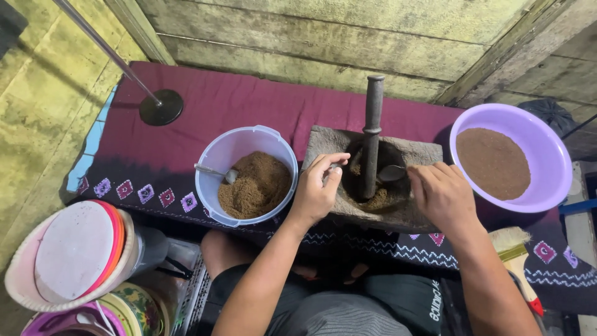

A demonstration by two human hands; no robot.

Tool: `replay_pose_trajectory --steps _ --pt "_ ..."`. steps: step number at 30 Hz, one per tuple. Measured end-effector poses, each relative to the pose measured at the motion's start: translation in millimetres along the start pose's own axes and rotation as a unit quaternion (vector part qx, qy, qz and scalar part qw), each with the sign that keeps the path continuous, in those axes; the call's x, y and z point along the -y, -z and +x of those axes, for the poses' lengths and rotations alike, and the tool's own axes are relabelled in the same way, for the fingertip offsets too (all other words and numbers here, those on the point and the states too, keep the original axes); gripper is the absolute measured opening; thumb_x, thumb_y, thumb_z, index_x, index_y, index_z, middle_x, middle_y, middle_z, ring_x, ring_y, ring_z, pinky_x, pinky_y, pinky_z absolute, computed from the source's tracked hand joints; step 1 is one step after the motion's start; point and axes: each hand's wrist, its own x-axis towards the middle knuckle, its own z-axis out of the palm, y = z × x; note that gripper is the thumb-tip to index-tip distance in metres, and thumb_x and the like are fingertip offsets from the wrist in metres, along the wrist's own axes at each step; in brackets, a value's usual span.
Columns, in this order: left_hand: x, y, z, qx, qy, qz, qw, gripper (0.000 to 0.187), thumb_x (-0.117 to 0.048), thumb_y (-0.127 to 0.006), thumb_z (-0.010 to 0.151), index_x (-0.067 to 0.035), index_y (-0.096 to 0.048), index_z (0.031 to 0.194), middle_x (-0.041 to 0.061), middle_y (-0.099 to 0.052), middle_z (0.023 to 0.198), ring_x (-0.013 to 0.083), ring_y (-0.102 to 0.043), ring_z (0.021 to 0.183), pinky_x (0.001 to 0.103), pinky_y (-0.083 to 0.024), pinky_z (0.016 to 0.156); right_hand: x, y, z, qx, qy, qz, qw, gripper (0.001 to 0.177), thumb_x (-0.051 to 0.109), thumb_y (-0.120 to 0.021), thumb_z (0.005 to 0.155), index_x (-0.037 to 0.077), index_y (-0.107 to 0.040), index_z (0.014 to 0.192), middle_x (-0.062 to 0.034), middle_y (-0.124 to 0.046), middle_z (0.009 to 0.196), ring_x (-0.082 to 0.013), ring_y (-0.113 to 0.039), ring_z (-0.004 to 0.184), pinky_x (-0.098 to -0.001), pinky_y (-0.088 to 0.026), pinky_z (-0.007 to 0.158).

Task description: Transferring brown powder from a stone mortar to a plastic bucket using a spoon and stirring the mixture.

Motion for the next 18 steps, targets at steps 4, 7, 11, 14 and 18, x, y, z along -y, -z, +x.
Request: replay_pose_trajectory --steps 4,7,11,14,18 --pt "7.3 1.1 -0.1 -0.02 0.031 -0.087 0.996 0.031 -0.008 -0.052 0.1 -0.008 -0.072 0.123 0.012 -0.072 0.108 0.0238 -0.069 0.111 0.04 -0.055 0.097 -0.5 21.3 2.8 -0.026 -0.078 0.061 0.995 0.01 0.011 -0.067 0.105 0.014 -0.073 0.098 -0.0039 -0.063 0.064 -0.0244 -0.063 0.062 -0.0363 -0.049 0.064" --pt "7.3 6.9 -2.2 -0.014 0.113 -0.194 0.974 0.033 -0.014 -0.05 0.101 -0.006 -0.067 0.128 0.008 -0.069 0.116 0.0183 -0.063 0.114 0.037 -0.054 0.102 6.3 37.0 14.0 -0.01 -0.34 0.318 0.885 0.023 0.007 -0.051 0.114 0.005 -0.073 0.109 -0.0065 -0.074 0.085 -0.0104 -0.065 0.07 -0.0242 -0.047 0.057" --pt "4.9 27.5 -17.4 -0.065 0.125 -0.298 0.944 0.026 -0.017 -0.049 0.105 -0.001 -0.067 0.115 0.013 -0.07 0.107 0.0201 -0.067 0.106 0.033 -0.056 0.097 0.3 21.9 24.1 -0.027 -0.416 0.539 0.732 0.023 0.015 -0.049 0.114 0.003 -0.068 0.109 -0.0134 -0.066 0.076 -0.0149 -0.058 0.061 -0.0224 -0.049 0.062" --pt "-1.3 63.4 -27.9 -0.124 0.05 -0.207 0.969 0.031 -0.026 -0.05 0.107 -0.004 -0.065 0.09 0.01 -0.07 0.087 0.0186 -0.066 0.086 0.031 -0.055 0.086 4.1 6.5 38.6 0.017 -0.417 0.62 0.665 0.021 0.017 -0.051 0.111 0.003 -0.067 0.109 -0.0184 -0.067 0.075 -0.0205 -0.063 0.062 -0.0241 -0.05 0.061" --pt "11.7 114.2 -36.6 -0.245 -0.005 0.019 0.969 0.055 -0.034 -0.039 0.113 -0.013 -0.062 0.068 0.0 -0.064 0.064 0.0104 -0.055 0.065 0.023 -0.047 0.072 50.7 1.5 80.0 -0.003 -0.307 0.661 0.685 0.018 0.009 -0.055 0.104 0.0 -0.07 0.101 -0.0205 -0.065 0.068 -0.0193 -0.067 0.058 -0.0173 -0.037 0.045"
